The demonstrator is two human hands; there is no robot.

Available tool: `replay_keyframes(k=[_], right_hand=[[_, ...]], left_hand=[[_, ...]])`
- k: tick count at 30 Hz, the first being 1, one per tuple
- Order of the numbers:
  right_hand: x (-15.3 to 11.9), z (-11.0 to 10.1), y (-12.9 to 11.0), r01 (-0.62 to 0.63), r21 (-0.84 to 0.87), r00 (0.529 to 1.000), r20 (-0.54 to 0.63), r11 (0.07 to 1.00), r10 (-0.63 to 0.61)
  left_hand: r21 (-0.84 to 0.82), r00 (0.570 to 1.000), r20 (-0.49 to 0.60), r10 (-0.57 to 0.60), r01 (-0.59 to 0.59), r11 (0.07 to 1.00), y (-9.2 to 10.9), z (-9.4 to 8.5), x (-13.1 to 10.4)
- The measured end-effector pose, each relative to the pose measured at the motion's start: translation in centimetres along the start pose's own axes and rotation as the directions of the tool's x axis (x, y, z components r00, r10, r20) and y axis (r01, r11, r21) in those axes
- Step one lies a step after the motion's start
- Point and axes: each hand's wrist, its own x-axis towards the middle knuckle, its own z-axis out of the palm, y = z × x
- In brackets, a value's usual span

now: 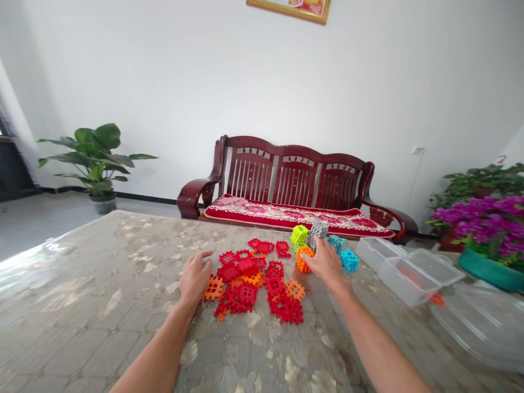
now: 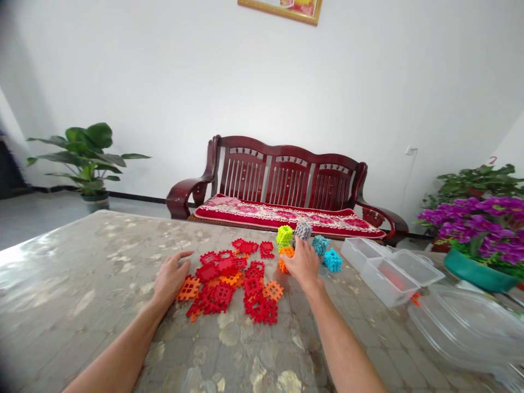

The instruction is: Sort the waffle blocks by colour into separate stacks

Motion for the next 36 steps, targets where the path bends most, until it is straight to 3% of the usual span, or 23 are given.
replay_keyframes(k=[7,15,19,22,24,30,33,36], right_hand=[[0.1,1.9,-1.5,-0.027,0.138,1.000,-0.003,0.990,0.028],[0.7,3.3,-1.9,-0.104,0.147,0.994,0.058,0.984,0.096],[0.2,3.0,-0.8,-0.044,0.216,0.993,-0.099,0.975,0.067],[-1.4,3.0,0.6,0.025,0.319,0.966,-0.252,0.948,0.059],[-2.9,3.3,1.5,0.085,0.397,0.961,-0.277,0.914,0.030],[-6.6,5.1,2.4,0.166,0.434,0.986,-0.061,0.885,-0.155],[-6.6,5.9,2.3,0.203,0.348,0.975,0.018,0.915,-0.223],[-6.0,6.6,2.2,0.241,0.283,0.966,0.018,0.928,-0.256]], left_hand=[[-0.005,1.000,0.008,0.000,0.000,1.000,0.4,-0.4,-0.3],[0.000,1.000,-0.004,0.022,-0.022,1.000,0.0,0.0,-0.3],[0.005,1.000,-0.005,0.012,-0.011,1.000,0.1,-0.1,-0.3],[0.002,1.000,-0.004,0.009,-0.009,1.000,0.1,-0.2,-0.2],[-0.004,1.000,-0.003,0.010,-0.010,1.000,0.1,-0.2,-0.2],[-0.014,1.000,-0.005,0.017,-0.017,1.000,0.3,-0.3,-0.4],[-0.013,1.000,-0.008,0.017,-0.017,1.000,0.4,-0.5,-0.5],[-0.010,1.000,-0.009,0.016,-0.016,1.000,0.5,-0.6,-0.5]])
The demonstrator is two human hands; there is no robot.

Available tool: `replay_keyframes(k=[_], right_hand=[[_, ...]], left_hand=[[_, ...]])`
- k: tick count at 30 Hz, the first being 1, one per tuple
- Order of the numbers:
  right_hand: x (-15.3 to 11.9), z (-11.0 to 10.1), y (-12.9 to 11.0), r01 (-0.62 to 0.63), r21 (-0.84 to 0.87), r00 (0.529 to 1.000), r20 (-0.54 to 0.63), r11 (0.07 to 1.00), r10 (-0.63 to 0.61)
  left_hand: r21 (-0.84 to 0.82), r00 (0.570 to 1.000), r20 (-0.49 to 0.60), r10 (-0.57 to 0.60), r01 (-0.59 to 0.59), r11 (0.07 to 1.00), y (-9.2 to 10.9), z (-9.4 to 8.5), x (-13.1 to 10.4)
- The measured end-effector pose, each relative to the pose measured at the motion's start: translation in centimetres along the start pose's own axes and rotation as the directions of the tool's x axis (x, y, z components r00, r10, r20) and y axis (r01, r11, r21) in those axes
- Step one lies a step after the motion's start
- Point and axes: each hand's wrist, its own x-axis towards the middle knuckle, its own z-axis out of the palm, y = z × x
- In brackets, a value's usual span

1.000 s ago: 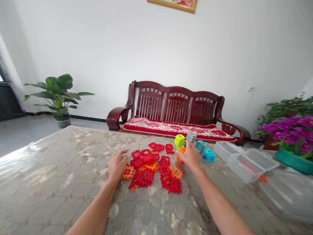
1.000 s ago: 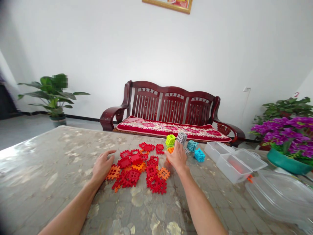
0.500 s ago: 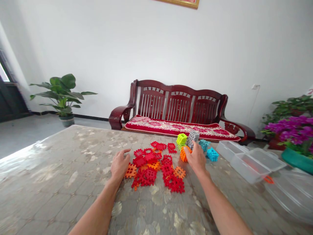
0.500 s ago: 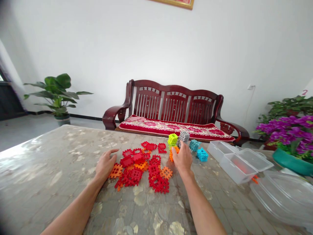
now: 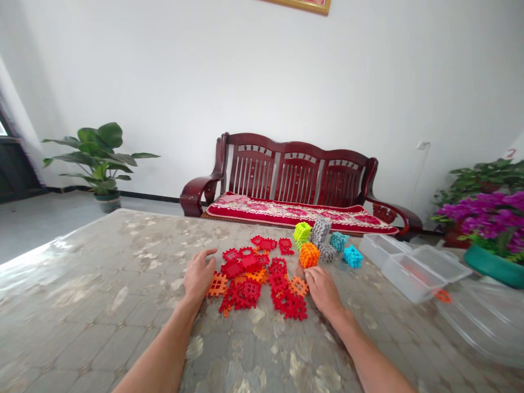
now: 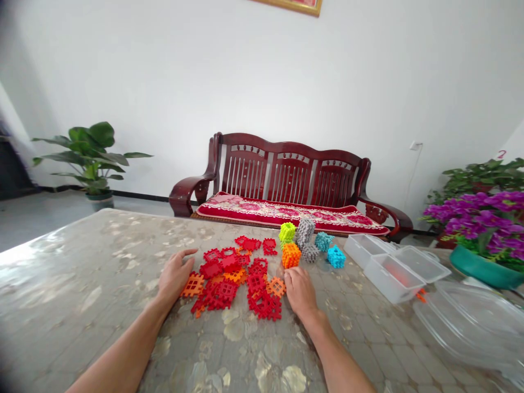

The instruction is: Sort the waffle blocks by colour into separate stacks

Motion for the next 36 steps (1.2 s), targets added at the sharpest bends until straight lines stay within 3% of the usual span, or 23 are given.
replay_keyframes(k=[13,19,23,27,31,36], right_hand=[[1.1,0.6,0.6,-0.006,-0.050,1.000,0.004,0.999,0.006],[0.4,0.6,0.5,-0.004,0.016,0.999,-0.032,1.000,0.004],[0.0,0.2,-1.7,0.038,0.148,0.998,-0.053,0.988,-0.030],[0.7,0.1,-5.9,0.168,0.225,0.985,0.007,0.960,-0.174],[1.8,0.6,-9.6,0.303,0.168,0.945,0.075,0.938,-0.318],[2.9,1.4,-10.8,0.398,0.094,0.893,0.190,0.912,-0.409]], left_hand=[[0.001,1.000,-0.008,0.009,-0.009,1.000,-0.4,0.4,0.3],[-0.007,1.000,-0.004,-0.001,0.001,1.000,-0.1,0.1,0.1],[-0.038,1.000,0.024,0.010,-0.009,0.999,-0.3,0.3,0.1],[-0.070,0.999,0.033,0.027,-0.025,0.997,-0.5,0.5,0.2],[-0.137,0.996,0.062,0.057,-0.048,0.989,-0.5,0.4,0.2],[-0.186,0.991,0.086,0.104,-0.087,0.979,-0.3,0.4,0.0]])
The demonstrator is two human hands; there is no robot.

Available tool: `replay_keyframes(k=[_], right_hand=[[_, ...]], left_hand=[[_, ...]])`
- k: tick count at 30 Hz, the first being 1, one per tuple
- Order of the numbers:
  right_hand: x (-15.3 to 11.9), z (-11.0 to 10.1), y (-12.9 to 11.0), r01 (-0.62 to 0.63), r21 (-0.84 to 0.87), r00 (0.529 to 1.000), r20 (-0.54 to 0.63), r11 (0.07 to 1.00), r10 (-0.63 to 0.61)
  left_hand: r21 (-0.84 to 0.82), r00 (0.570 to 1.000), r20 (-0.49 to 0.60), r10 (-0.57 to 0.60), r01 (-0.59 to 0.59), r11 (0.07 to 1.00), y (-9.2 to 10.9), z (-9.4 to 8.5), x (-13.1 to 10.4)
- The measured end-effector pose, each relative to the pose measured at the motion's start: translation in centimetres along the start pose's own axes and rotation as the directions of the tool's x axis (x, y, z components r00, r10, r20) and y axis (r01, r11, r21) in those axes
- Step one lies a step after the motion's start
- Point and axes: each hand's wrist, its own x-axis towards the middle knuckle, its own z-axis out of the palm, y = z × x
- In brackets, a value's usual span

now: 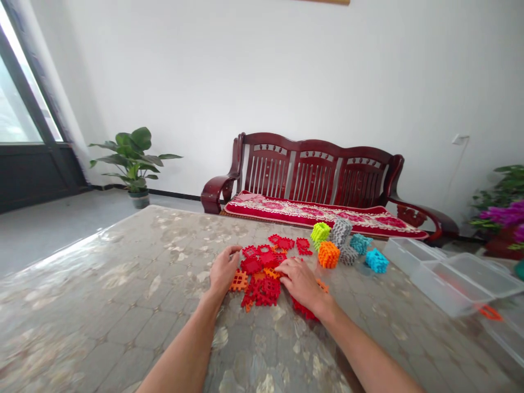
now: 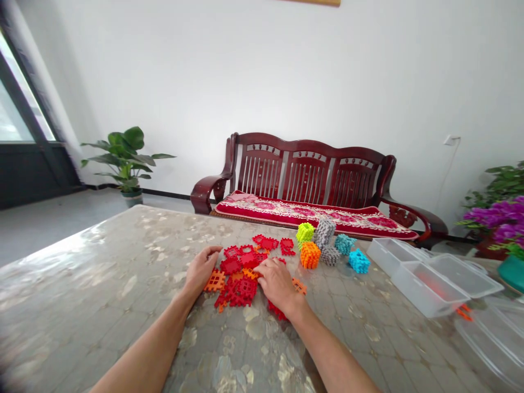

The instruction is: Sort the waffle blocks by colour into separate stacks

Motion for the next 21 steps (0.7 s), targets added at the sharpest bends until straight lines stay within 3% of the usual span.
replay_keyframes(k=[13,17,21], right_hand=[[-0.44,0.46,-0.76,0.125,-0.256,0.992,0.006,0.959,-0.128],[-0.59,0.31,-0.76,0.086,-0.133,0.994,-0.056,0.987,-0.094],[-0.51,0.21,-0.13,-0.053,0.143,0.985,-0.153,0.988,0.075]], left_hand=[[0.033,1.000,-0.011,-0.010,0.010,0.999,0.07,0.09,-0.01],[0.032,1.000,-0.006,-0.020,0.020,0.999,0.11,0.07,-0.05],[0.034,1.000,-0.001,-0.023,0.023,0.999,0.22,-0.01,-0.13]])
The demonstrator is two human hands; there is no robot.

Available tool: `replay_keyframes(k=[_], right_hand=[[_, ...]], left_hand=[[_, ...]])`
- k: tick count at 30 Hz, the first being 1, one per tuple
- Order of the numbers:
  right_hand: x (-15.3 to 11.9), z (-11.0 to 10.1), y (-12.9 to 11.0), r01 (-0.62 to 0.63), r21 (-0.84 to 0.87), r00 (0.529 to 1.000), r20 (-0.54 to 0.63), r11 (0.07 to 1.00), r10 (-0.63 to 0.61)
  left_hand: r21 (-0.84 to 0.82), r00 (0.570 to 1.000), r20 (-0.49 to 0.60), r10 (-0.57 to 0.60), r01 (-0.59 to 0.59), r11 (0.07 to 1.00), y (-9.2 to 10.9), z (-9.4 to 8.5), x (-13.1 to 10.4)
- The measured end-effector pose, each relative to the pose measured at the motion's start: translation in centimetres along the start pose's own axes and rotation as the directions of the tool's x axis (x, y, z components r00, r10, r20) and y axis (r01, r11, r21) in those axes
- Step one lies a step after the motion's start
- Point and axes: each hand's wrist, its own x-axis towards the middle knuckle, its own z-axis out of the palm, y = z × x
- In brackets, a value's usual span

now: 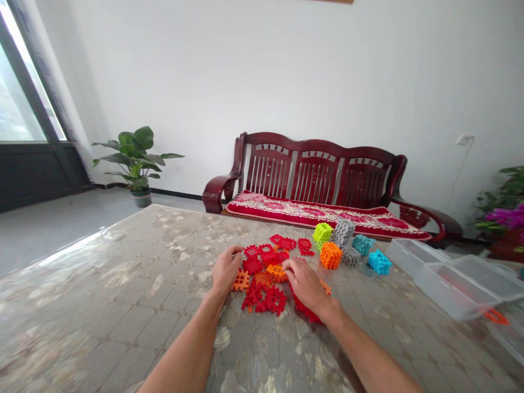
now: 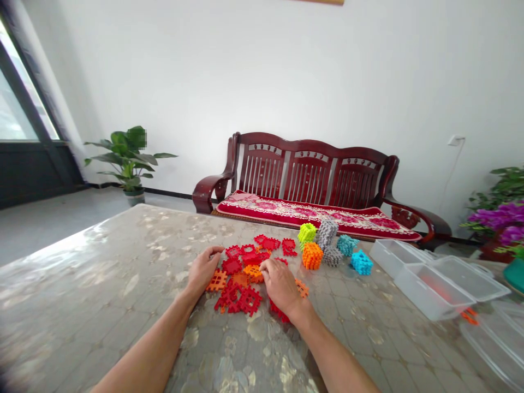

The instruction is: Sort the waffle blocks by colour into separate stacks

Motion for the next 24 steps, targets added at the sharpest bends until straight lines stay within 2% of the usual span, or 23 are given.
replay_keyframes(k=[3,6,9,15,21,24], right_hand=[[0.5,-0.3,1.0,-0.157,0.116,0.985,-0.057,0.981,0.164],[1.1,-0.7,2.6,-0.298,0.158,0.942,-0.112,0.941,0.317],[1.6,-0.9,4.5,-0.384,0.195,0.904,-0.118,0.903,0.410],[1.2,-0.8,6.8,-0.451,0.142,0.886,-0.045,0.881,0.461],[1.3,-0.5,5.5,-0.415,-0.010,0.910,-0.018,0.910,0.415],[1.7,-0.4,4.9,-0.424,-0.087,0.904,0.018,0.902,0.426]], left_hand=[[0.013,1.000,0.000,0.002,-0.002,1.000,0.2,-0.1,-0.1],[0.030,1.000,-0.004,-0.018,0.018,0.999,0.3,-0.2,-0.1],[0.034,1.000,0.008,-0.028,0.028,0.999,0.3,-0.2,0.0],[0.024,1.000,0.019,-0.001,0.001,1.000,0.2,-0.3,0.1],[0.033,1.000,0.018,-0.010,0.009,0.999,0.1,-0.1,0.2],[0.040,1.000,0.012,-0.005,0.004,0.999,0.0,-0.1,0.2]])
